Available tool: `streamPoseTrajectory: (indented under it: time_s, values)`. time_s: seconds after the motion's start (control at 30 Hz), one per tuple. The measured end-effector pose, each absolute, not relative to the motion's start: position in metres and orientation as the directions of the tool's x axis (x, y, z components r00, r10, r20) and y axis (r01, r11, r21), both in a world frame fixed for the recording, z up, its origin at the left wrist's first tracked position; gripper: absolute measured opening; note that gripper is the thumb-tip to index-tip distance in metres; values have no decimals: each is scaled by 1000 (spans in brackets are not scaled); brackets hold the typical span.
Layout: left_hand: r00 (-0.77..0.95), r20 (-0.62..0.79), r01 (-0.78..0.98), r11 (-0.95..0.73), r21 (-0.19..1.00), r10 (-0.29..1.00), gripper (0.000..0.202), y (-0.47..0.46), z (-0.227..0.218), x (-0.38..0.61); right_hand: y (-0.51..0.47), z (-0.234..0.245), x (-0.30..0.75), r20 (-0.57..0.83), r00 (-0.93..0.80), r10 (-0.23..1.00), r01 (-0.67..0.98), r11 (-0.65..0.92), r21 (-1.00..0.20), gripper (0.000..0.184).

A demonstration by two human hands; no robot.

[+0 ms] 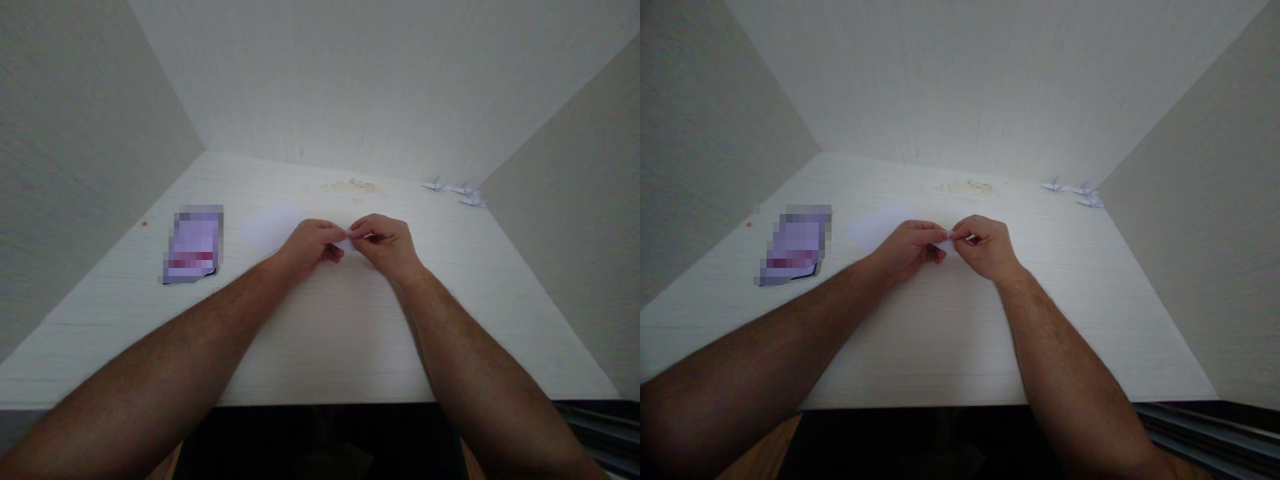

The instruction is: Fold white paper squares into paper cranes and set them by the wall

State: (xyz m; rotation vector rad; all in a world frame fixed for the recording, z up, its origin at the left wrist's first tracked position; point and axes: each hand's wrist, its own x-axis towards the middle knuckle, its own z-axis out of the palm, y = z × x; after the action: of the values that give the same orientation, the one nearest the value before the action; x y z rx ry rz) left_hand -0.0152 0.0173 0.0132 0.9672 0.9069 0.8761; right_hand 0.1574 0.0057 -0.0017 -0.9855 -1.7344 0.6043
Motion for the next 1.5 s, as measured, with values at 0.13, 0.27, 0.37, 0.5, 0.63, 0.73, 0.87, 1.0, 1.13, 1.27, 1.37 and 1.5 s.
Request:
streamPoseTrajectory:
  time_s: [0.13,0.27,0.37,0.5,0.63,0.73,0.87,1.0,1.13,1.27,1.37,1.5]
  values:
    - [340,-240,-156,306,939,909,11,17,14,-14,6,-2,158,523,-170,835,365,546,-754,11]
    - [316,-217,-136,270,953,924,12,17,11,-14,5,-2,157,497,-149,855,344,516,-784,9]
    - [294,-188,-115,230,966,937,14,18,10,-14,4,-1,155,456,-110,883,327,465,-823,6]
    - [261,-162,-70,186,980,952,11,18,10,-14,5,-2,152,369,-39,929,332,361,-872,5]
    - [244,-136,-20,146,989,960,11,17,10,-14,7,-5,151,286,-6,958,296,275,-915,7]
    - [238,-120,6,122,992,964,12,18,10,-15,8,-5,151,264,-13,964,256,258,-931,8]
    - [238,-99,33,94,995,966,12,18,9,-15,8,-4,150,272,-10,962,223,267,-938,11]
    - [230,-93,107,69,992,969,8,17,11,-15,8,-2,147,240,-19,971,140,240,-960,17]
    - [216,-91,160,57,985,972,5,16,14,-15,8,0,146,221,-29,975,129,223,-966,18]
    - [213,-81,212,35,977,974,5,14,17,-15,8,1,146,198,-22,980,86,200,-976,21]
    - [218,-66,237,13,971,974,7,13,19,-16,8,1,146,155,-10,988,50,155,-987,19]
    - [228,-57,291,-12,957,972,8,12,20,-17,9,1,146,125,3,992,78,124,-989,17]
